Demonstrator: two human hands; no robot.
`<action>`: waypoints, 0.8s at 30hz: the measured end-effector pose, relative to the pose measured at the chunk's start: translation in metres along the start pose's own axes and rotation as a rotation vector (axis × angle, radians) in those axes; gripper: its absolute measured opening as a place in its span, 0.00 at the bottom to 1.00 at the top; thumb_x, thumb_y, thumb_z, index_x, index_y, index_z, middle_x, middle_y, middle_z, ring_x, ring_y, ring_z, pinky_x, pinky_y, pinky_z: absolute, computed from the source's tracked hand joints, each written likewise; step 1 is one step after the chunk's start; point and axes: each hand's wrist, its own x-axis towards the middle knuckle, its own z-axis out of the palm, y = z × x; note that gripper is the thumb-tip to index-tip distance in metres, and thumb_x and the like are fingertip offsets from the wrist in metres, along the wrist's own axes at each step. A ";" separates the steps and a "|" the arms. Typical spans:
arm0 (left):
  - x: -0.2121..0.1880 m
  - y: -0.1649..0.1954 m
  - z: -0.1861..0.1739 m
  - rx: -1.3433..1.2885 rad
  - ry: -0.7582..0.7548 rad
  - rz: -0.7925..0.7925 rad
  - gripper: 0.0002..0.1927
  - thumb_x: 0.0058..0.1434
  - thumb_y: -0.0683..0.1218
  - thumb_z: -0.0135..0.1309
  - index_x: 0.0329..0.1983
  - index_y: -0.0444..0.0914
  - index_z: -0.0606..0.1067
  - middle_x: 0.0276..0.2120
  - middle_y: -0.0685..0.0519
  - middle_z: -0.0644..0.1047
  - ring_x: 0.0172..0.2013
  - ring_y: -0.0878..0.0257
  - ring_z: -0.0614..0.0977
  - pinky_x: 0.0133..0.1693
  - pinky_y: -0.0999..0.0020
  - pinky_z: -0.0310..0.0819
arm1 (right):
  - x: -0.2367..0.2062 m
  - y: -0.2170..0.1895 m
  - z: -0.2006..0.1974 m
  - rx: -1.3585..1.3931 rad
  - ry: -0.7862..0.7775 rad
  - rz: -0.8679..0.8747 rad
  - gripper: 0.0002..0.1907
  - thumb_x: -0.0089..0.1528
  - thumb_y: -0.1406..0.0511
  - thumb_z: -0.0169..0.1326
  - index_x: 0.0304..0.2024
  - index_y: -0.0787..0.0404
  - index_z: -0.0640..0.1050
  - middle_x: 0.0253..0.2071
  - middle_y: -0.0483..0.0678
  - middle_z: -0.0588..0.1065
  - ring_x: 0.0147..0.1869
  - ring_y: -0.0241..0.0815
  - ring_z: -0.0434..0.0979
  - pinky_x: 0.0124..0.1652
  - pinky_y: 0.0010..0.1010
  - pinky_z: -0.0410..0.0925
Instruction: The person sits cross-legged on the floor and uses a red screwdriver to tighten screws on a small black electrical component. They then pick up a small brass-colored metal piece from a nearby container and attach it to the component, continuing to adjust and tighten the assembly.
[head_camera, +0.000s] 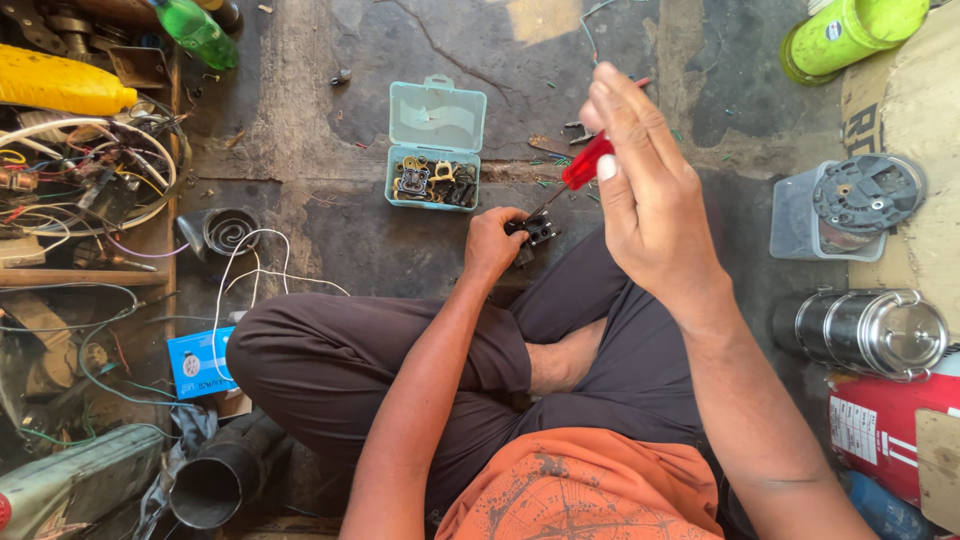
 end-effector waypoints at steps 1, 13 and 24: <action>0.000 0.000 0.000 -0.001 0.003 0.003 0.16 0.48 0.39 0.67 0.43 0.41 0.83 0.38 0.48 0.84 0.39 0.54 0.86 0.43 0.63 0.79 | 0.000 0.001 0.000 0.060 -0.002 -0.028 0.12 0.64 0.66 0.66 0.50 0.57 0.85 0.39 0.52 0.75 0.37 0.43 0.79 0.38 0.31 0.71; -0.002 0.003 -0.001 0.017 -0.005 -0.030 0.16 0.49 0.39 0.67 0.43 0.40 0.83 0.38 0.48 0.83 0.40 0.53 0.86 0.43 0.62 0.79 | -0.003 0.007 0.002 0.011 -0.010 0.008 0.18 0.72 0.70 0.58 0.63 0.62 0.74 0.46 0.51 0.73 0.46 0.43 0.77 0.46 0.33 0.72; -0.002 0.002 -0.002 0.021 0.016 0.047 0.16 0.48 0.39 0.67 0.42 0.39 0.83 0.38 0.48 0.83 0.40 0.52 0.85 0.44 0.61 0.78 | 0.005 0.011 0.006 -0.158 -0.074 0.141 0.23 0.66 0.62 0.61 0.62 0.61 0.76 0.42 0.53 0.76 0.41 0.44 0.79 0.42 0.37 0.73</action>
